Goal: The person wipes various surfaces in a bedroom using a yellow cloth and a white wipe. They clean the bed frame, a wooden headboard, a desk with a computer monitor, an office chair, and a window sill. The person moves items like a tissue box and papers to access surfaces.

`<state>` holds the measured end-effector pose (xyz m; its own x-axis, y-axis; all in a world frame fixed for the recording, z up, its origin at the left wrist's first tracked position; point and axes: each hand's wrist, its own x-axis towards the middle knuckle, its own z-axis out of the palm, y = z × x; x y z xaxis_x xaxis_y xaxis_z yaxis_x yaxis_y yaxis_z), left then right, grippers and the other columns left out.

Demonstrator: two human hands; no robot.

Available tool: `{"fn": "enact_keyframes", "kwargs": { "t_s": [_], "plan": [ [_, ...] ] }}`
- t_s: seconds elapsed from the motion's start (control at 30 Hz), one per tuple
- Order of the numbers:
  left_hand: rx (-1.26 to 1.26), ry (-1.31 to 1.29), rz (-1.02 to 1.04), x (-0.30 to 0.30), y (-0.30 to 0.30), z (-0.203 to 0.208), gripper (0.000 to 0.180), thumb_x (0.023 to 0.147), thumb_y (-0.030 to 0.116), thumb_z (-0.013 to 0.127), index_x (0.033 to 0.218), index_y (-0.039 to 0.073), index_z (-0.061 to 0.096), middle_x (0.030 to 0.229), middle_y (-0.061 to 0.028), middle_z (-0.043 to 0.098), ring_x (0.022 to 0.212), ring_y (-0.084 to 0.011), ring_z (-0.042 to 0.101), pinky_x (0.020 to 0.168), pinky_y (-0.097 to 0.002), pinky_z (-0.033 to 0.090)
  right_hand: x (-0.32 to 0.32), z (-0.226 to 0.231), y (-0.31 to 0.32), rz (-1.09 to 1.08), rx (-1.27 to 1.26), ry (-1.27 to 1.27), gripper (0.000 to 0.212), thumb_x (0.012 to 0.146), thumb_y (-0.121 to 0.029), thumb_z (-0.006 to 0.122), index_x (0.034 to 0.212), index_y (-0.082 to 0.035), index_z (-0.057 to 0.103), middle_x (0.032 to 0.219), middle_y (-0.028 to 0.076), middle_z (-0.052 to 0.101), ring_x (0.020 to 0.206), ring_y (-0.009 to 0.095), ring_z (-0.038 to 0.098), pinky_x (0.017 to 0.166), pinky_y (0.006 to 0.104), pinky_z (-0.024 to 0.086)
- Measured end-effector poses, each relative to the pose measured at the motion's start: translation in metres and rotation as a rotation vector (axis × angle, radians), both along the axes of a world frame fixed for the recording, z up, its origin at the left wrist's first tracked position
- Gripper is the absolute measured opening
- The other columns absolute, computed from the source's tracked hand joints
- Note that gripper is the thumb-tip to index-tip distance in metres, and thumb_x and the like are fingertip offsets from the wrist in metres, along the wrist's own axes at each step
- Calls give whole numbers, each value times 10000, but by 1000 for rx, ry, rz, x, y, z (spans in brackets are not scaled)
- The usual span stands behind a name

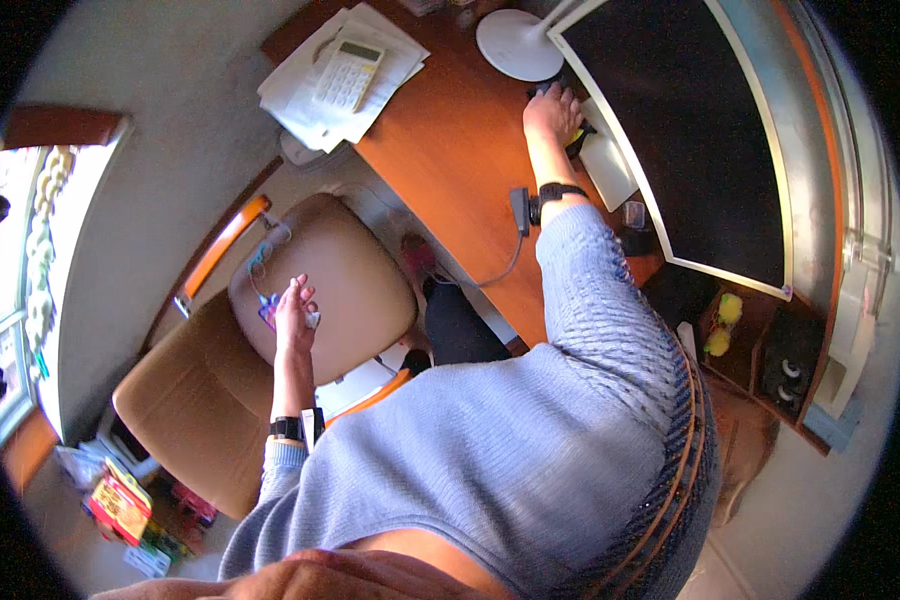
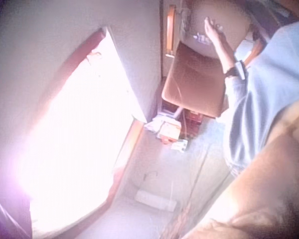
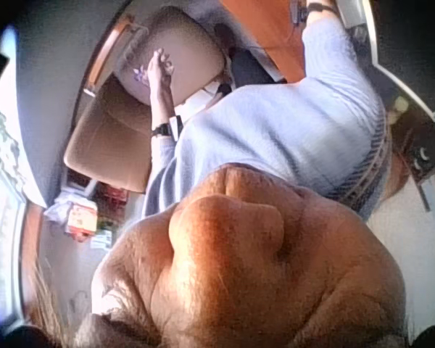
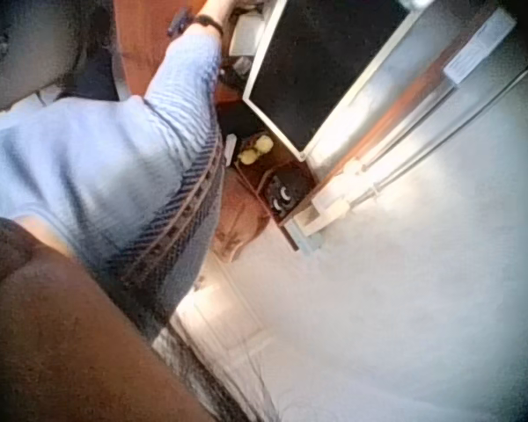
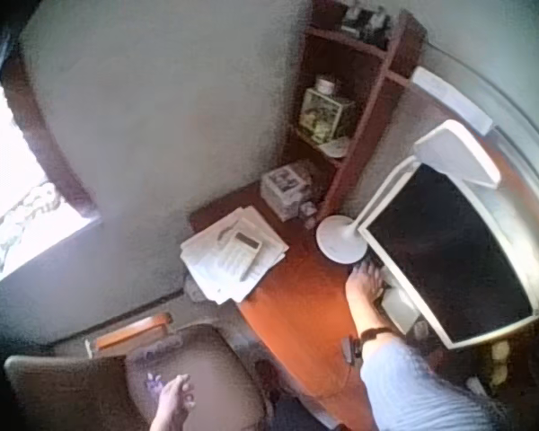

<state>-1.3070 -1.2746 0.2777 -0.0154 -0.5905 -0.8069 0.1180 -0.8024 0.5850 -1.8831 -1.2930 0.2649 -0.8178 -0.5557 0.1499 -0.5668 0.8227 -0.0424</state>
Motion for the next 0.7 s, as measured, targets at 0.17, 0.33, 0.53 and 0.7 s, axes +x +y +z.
{"fn": "enact_keyframes", "kwargs": {
  "t_s": [0.17, 0.33, 0.53, 0.7],
  "plan": [
    [7, -38, 104, 42, 52, 32, 390, 1046, 412, 571, 1155, 55, 686, 684, 45, 460, 571, -81, 425, 544, -234, 367, 118, -6, 19, 296, -89, -18, 528, 955, -354, 591, 1419, -115, 513, 1482, 170, 468, 1371, 403, 417, 1112, 561, 357],
    [-47, -53, 158, 75, 76, 58, 435, 1069, 428, 513, 1067, 33, 694, 642, 74, 329, 551, -80, 312, 525, -265, 305, 217, -3, 41, 720, -135, -46, 593, 934, -402, 630, 1455, -155, 492, 1502, 151, 430, 1399, 401, 374, 1119, 582, 334],
    [-231, -150, 141, 127, 117, 66, 405, 1058, 414, 550, 1064, 42, 710, 641, 68, 370, 532, -63, 337, 514, -249, 314, 235, 14, 138, 906, -29, -121, 740, 864, -356, 752, 1518, -209, 439, 1569, 169, 389, 1467, 411, 308, 1141, 591, 317],
    [-269, -289, 47, 183, 178, 26, 363, 1042, 404, 582, 1055, 66, 714, 659, 52, 453, 527, -33, 407, 500, -223, 339, 234, 26, 245, 889, 136, -178, 837, 851, -323, 772, 1563, -186, 356, 1615, 192, 302, 1506, 435, 228, 1150, 633, 288]
  ]
}}
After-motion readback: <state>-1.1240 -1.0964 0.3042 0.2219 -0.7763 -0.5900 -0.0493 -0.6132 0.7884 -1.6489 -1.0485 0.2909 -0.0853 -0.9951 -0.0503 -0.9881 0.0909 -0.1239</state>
